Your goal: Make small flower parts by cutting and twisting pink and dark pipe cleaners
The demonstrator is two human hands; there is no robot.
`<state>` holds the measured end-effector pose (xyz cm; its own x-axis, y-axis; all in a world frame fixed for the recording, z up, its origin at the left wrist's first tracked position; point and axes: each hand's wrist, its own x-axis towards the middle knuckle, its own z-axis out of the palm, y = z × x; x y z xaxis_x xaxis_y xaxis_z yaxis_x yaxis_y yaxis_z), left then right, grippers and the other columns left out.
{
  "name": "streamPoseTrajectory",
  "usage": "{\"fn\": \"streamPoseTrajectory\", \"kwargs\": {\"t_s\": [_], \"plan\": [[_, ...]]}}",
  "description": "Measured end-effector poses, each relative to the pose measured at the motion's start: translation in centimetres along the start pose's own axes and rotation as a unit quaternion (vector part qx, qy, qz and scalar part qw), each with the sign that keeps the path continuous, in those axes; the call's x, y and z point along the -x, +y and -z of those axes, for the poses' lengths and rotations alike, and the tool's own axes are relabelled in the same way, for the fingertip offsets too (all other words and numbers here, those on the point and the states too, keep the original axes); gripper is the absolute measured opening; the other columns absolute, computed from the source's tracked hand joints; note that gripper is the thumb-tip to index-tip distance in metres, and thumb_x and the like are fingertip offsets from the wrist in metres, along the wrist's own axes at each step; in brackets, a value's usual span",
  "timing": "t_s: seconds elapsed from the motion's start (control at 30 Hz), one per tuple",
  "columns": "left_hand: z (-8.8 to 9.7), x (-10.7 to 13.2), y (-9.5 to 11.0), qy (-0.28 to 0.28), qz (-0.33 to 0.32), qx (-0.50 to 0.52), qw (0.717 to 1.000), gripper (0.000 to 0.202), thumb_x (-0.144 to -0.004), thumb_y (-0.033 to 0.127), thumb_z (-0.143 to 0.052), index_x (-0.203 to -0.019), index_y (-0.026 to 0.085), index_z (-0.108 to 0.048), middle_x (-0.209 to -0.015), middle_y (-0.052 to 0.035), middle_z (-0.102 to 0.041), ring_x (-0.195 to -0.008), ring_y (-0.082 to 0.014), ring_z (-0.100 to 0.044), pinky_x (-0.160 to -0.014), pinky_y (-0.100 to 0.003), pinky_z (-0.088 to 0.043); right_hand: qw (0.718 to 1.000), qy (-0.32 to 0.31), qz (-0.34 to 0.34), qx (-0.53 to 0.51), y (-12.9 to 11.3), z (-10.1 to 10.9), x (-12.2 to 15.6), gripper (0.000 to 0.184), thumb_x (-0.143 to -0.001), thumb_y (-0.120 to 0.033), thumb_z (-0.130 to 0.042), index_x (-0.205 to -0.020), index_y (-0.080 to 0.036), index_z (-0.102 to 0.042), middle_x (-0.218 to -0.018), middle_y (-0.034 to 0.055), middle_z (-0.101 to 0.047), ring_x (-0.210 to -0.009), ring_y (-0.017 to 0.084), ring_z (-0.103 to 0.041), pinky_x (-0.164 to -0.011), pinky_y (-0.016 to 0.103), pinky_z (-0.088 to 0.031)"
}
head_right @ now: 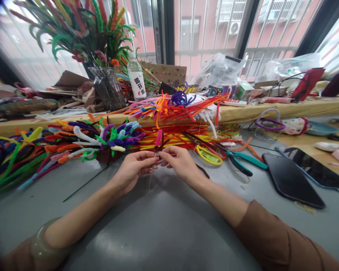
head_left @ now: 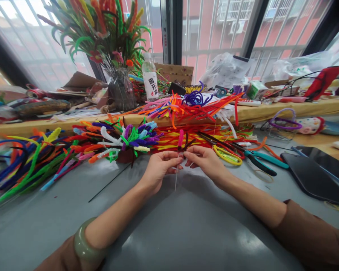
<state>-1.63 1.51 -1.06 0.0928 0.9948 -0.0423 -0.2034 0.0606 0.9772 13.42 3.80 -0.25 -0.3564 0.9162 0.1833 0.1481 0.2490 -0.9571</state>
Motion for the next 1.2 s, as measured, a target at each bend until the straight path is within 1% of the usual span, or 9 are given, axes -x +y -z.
{"fn": "streamPoseTrajectory", "kwargs": {"t_s": [0.17, 0.27, 0.53, 0.7, 0.8, 0.97, 1.03, 1.1, 1.2], "plan": [[-0.3, 0.3, 0.0, -0.031, 0.005, -0.034, 0.999, 0.019, -0.061, 0.027, -0.07, -0.07, 0.013, -0.059, -0.063, 0.0005, -0.061, -0.058, -0.0098, -0.059, -0.051, -0.018, -0.042, 0.999, 0.033, -0.006, -0.038, -0.2, -0.1, 0.1, 0.019, -0.068, -0.034, -0.059, -0.067, -0.015, -0.058, -0.061, -0.001, -0.055, -0.054, 0.009, -0.05, -0.051, 0.023, -0.039], [-0.5, 0.4, 0.0, -0.064, 0.001, -0.038, 0.997, 0.018, -0.064, 0.027, -0.068, -0.067, 0.013, -0.057, -0.061, 0.0004, -0.061, -0.061, -0.0104, -0.06, -0.05, -0.017, -0.041, 0.998, 0.028, 0.007, -0.054, -0.1, -0.2, 0.1, 0.019, -0.066, -0.033, -0.062, -0.067, -0.014, -0.06, -0.063, -0.0013, -0.055, -0.053, 0.008, -0.045, -0.049, 0.021, -0.036], [-0.2, 0.2, -0.1, -0.077, 0.005, -0.052, 0.996, 0.017, -0.064, 0.026, -0.067, -0.067, 0.012, -0.058, -0.064, -0.0003, -0.062, -0.06, -0.0095, -0.06, -0.055, -0.018, -0.043, 0.999, 0.007, 0.018, -0.043, 0.2, -0.3, 0.3, 0.021, -0.07, -0.032, -0.059, -0.064, -0.012, -0.062, -0.057, -0.0017, -0.053, -0.053, 0.007, -0.04, -0.049, 0.021, -0.031], [-0.3, 0.1, -0.1, -0.063, 0.003, -0.124, 0.99, 0.019, -0.065, 0.028, -0.065, -0.067, 0.011, -0.057, -0.061, -0.0007, -0.06, -0.059, -0.0116, -0.059, -0.057, -0.022, -0.044, 0.998, 0.016, 0.044, 0.033, -0.3, 0.0, 0.3, 0.017, -0.069, -0.026, -0.058, -0.059, -0.013, -0.059, -0.059, -0.0012, -0.053, -0.058, 0.009, -0.046, -0.056, 0.023, -0.035], [-0.1, -0.1, -0.1, -0.03, -0.072, -0.229, 0.97, 0.019, -0.064, 0.029, -0.066, -0.068, 0.012, -0.057, -0.062, -0.0008, -0.06, -0.058, -0.012, -0.057, -0.056, -0.023, -0.043, 0.991, 0.018, 0.063, 0.12, -0.4, 0.6, -0.1, 0.016, -0.072, -0.024, -0.054, -0.06, -0.014, -0.055, -0.059, -0.0019, -0.051, -0.058, 0.009, -0.046, -0.056, 0.023, -0.035], [0.4, 0.1, 0.0, 0.045, -0.254, -0.381, 0.888, 0.014, -0.073, 0.027, -0.058, -0.074, 0.014, -0.059, -0.071, -0.0027, -0.062, -0.064, -0.0138, -0.057, -0.061, -0.026, -0.045, 0.976, -0.013, 0.075, 0.204, 0.0, 1.7, -0.5, 0.014, -0.079, -0.024, -0.044, -0.067, -0.016, -0.048, -0.065, -0.0004, -0.053, -0.061, 0.011, -0.052, -0.054, 0.022, -0.038], [0.6, 0.3, 0.3, 0.083, -0.368, -0.44, 0.815, 0.012, -0.076, 0.023, -0.057, -0.084, 0.015, -0.06, -0.085, -0.0048, -0.064, -0.079, -0.0161, -0.057, -0.072, -0.03, -0.046, 0.975, -0.052, 0.067, 0.204, 0.1, 1.9, -0.3, 0.012, -0.082, -0.023, -0.038, -0.075, -0.017, -0.045, -0.07, 0.0005, -0.056, -0.06, 0.011, -0.055, -0.052, 0.022, -0.04], [0.8, 0.4, 0.7, 0.071, -0.472, -0.503, 0.721, 0.019, -0.077, 0.019, -0.055, -0.096, 0.017, -0.059, -0.101, -0.0054, -0.063, -0.1, -0.0191, -0.052, -0.088, -0.035, -0.041, 0.971, -0.093, 0.064, 0.212, -0.1, 1.9, 0.0, 0.013, -0.084, -0.022, -0.034, -0.077, -0.017, -0.043, -0.067, -0.0001, -0.056, -0.054, 0.01, -0.055, -0.05, 0.021, -0.04], [1.2, 0.3, 0.9, 0.018, -0.531, -0.592, 0.606, 0.03, -0.079, 0.02, -0.054, -0.109, 0.02, -0.055, -0.115, -0.0031, -0.058, -0.119, -0.0226, -0.037, -0.101, -0.045, -0.025, 0.955, -0.11, 0.096, 0.259, -0.5, 1.8, 0.4, 0.014, -0.082, -0.018, -0.037, -0.071, -0.017, -0.044, -0.058, -0.002, -0.052, -0.05, 0.008, -0.05, -0.049, 0.02, -0.038]]}}
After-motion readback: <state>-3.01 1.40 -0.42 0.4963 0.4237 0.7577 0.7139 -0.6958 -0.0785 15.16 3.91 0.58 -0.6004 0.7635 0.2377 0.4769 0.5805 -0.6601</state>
